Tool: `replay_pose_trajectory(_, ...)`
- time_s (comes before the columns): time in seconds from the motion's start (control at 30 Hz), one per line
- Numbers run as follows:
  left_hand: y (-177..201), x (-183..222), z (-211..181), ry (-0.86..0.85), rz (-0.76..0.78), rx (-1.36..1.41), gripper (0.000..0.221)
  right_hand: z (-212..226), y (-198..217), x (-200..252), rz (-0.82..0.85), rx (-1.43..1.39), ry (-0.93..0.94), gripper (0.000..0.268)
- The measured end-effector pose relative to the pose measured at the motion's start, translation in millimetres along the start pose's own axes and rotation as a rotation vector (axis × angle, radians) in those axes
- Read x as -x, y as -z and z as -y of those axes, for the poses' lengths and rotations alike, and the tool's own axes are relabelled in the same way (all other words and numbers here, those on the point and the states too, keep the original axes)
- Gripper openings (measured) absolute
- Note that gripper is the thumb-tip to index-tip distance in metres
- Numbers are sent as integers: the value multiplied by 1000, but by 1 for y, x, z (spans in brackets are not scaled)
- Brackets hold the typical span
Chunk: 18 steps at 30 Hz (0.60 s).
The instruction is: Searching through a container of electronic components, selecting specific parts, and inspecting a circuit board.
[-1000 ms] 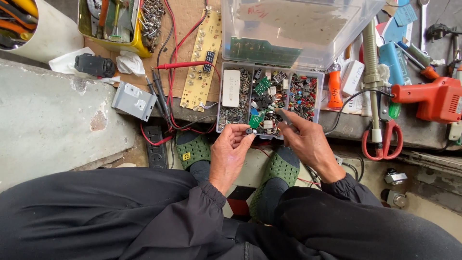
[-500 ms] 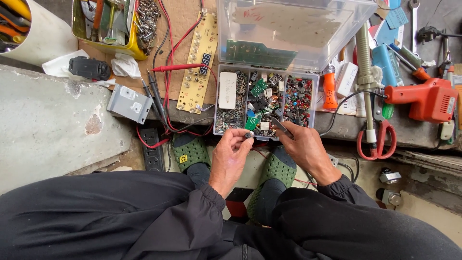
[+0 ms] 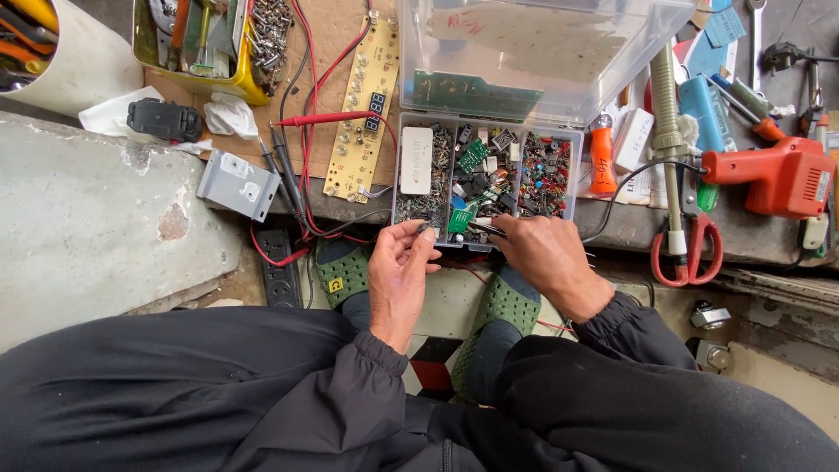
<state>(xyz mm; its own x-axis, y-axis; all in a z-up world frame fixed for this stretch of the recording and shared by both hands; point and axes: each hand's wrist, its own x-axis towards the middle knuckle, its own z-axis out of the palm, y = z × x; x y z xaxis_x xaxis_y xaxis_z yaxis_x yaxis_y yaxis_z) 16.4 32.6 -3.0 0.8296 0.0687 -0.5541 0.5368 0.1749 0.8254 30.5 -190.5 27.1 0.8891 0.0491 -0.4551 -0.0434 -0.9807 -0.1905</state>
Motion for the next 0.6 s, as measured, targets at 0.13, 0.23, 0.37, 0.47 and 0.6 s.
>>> replay_pose_trajectory(0.13,1,1,4,-4,13,7,43,-3,-5,-5,11,29,34,13)
replay_pose_trajectory(0.23,2,0,5,3,17,24,43,-5,-7,-4,6,-64,23,21)
replay_pose_trajectory(0.37,0,0,6,5,19,40,42,-4,-12,-6,17,-173,-66,25)
replay_pose_trajectory(0.47,-2,-1,9,2,23,52,43,-5,-14,-7,21,-211,-98,27)
replay_pose_trajectory(0.6,-4,0,5,15,35,90,41,-13,-23,-10,27,-168,-101,28)
